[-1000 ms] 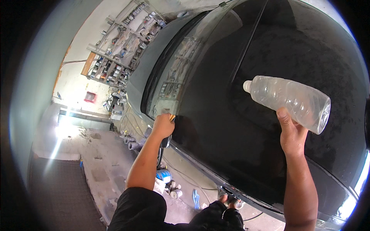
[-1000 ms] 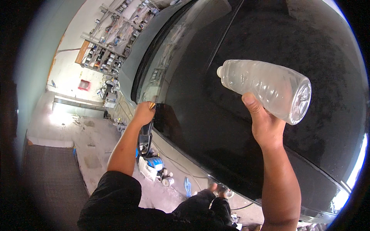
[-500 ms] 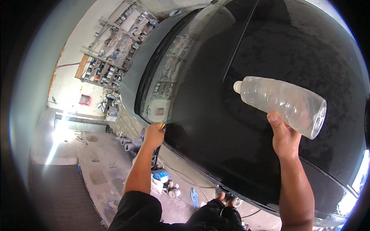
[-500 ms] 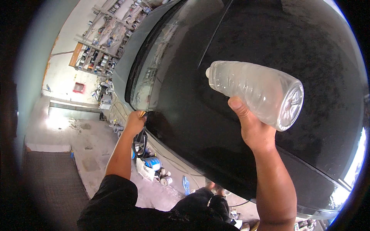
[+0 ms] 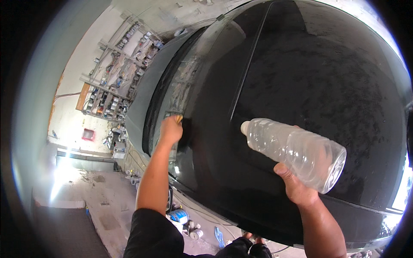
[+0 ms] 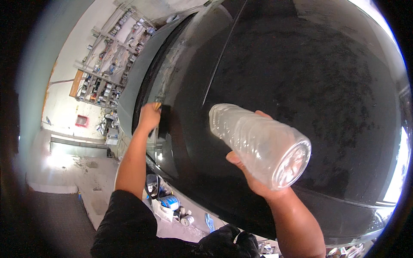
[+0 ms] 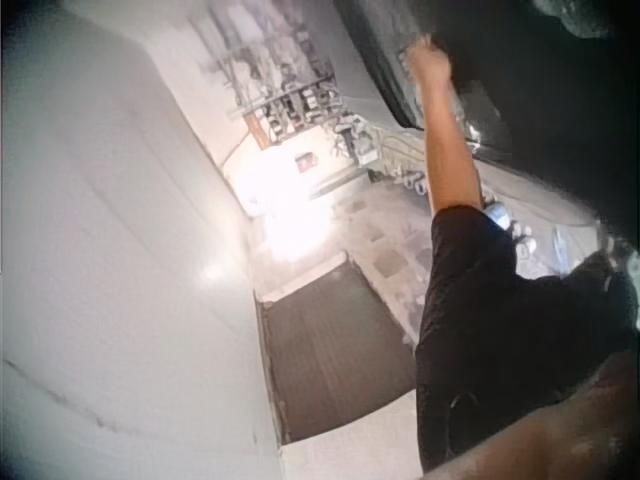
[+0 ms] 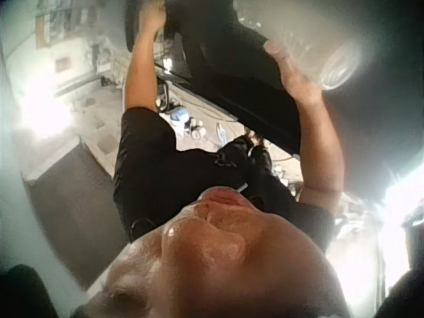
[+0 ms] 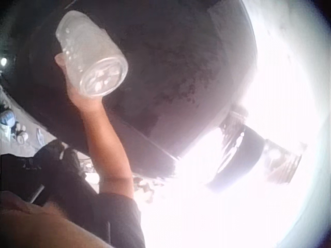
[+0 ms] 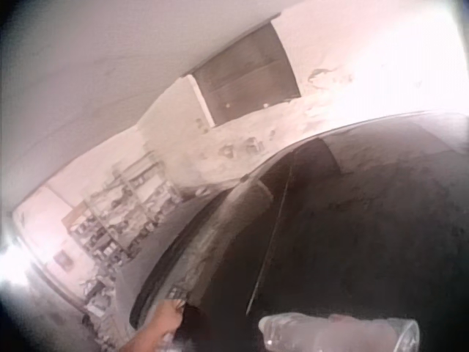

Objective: The person wet-sands the roof and window trim of a black car using a small block and water from a bottle.

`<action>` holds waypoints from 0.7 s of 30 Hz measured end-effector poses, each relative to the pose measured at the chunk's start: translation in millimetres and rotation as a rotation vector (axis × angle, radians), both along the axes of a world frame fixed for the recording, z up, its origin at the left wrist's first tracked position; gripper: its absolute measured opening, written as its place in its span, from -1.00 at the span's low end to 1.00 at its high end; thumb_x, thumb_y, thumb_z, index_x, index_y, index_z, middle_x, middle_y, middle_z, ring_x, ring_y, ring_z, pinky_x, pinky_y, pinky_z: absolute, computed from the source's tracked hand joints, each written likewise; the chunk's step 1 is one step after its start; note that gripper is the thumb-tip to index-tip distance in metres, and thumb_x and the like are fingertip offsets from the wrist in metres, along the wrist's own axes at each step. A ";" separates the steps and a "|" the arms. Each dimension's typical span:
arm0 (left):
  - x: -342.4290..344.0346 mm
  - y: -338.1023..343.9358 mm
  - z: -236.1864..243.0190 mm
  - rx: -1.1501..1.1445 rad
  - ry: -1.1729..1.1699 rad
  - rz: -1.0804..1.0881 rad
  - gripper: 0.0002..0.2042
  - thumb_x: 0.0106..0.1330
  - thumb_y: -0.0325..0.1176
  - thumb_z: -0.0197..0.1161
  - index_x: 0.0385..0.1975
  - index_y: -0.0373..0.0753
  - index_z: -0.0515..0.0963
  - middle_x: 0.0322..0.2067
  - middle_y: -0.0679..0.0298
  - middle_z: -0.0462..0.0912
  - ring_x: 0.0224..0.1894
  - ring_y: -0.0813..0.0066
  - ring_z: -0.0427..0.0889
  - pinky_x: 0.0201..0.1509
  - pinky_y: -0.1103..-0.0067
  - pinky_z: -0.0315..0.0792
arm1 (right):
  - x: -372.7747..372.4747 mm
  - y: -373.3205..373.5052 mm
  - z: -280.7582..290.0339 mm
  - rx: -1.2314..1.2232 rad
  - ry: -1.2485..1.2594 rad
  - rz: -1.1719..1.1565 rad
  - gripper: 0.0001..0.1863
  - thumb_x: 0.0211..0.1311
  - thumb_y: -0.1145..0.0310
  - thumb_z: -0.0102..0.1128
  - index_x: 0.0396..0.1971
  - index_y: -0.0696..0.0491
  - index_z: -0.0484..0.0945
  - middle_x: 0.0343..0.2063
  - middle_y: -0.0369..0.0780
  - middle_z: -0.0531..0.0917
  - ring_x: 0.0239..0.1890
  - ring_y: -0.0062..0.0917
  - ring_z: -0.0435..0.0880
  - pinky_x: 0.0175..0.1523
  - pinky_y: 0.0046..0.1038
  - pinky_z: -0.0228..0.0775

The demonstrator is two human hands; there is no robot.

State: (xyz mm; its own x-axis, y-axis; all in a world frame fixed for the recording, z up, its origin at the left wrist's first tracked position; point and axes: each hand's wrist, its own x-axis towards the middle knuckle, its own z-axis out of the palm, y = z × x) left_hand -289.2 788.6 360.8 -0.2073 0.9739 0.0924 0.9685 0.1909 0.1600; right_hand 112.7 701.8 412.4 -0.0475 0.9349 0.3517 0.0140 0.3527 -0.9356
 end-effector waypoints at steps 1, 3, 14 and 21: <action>-5.0 21.6 -3.1 0.009 0.043 -0.019 -0.87 0.13 -0.47 0.16 -0.38 -0.36 0.58 -0.35 -0.14 0.61 -0.22 -0.13 0.60 -0.14 0.19 0.47 | -1.0 -0.2 -1.1 0.003 -0.032 0.012 -0.13 -0.08 0.17 0.54 0.19 0.15 0.26 -0.04 -0.09 0.53 -0.01 -0.35 0.59 0.02 -0.34 0.49; 3.5 72.3 -3.0 -0.009 0.035 -0.035 -0.87 0.11 -0.47 0.16 -0.40 -0.37 0.57 -0.31 -0.13 0.62 -0.18 -0.12 0.60 -0.11 0.20 0.47 | 1.1 0.0 1.3 0.002 -0.086 0.002 -0.13 -0.11 0.18 0.56 0.18 0.16 0.27 -0.03 -0.08 0.54 -0.01 -0.36 0.59 0.02 -0.36 0.50; 31.6 224.1 3.8 -0.097 0.134 0.040 -0.71 0.13 -0.40 0.14 -0.17 -0.35 0.61 -0.11 -0.15 0.60 0.00 -0.02 0.58 0.08 0.30 0.45 | 1.7 -5.0 5.1 -0.066 -0.060 -0.065 -0.16 -0.10 -0.03 0.50 0.07 0.17 0.32 0.01 -0.01 0.52 -0.02 -0.31 0.58 0.06 -0.33 0.41; 10.7 86.2 2.0 -0.055 0.158 -0.068 -0.81 0.13 -0.48 0.14 -0.30 -0.36 0.62 -0.25 -0.13 0.63 -0.14 -0.09 0.61 -0.04 0.22 0.48 | 2.6 2.2 -1.9 0.104 -0.035 -0.011 -0.28 0.07 0.14 0.42 0.16 0.14 0.30 -0.11 -0.10 0.56 -0.04 -0.30 0.58 0.02 -0.30 0.43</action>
State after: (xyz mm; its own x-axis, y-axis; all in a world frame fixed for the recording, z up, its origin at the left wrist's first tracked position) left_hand -278.5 874.8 362.9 -0.1277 0.9897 0.0646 0.9917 0.1282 -0.0039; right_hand 115.3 704.0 410.4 -0.0515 0.8940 0.4452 0.0504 0.4475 -0.8929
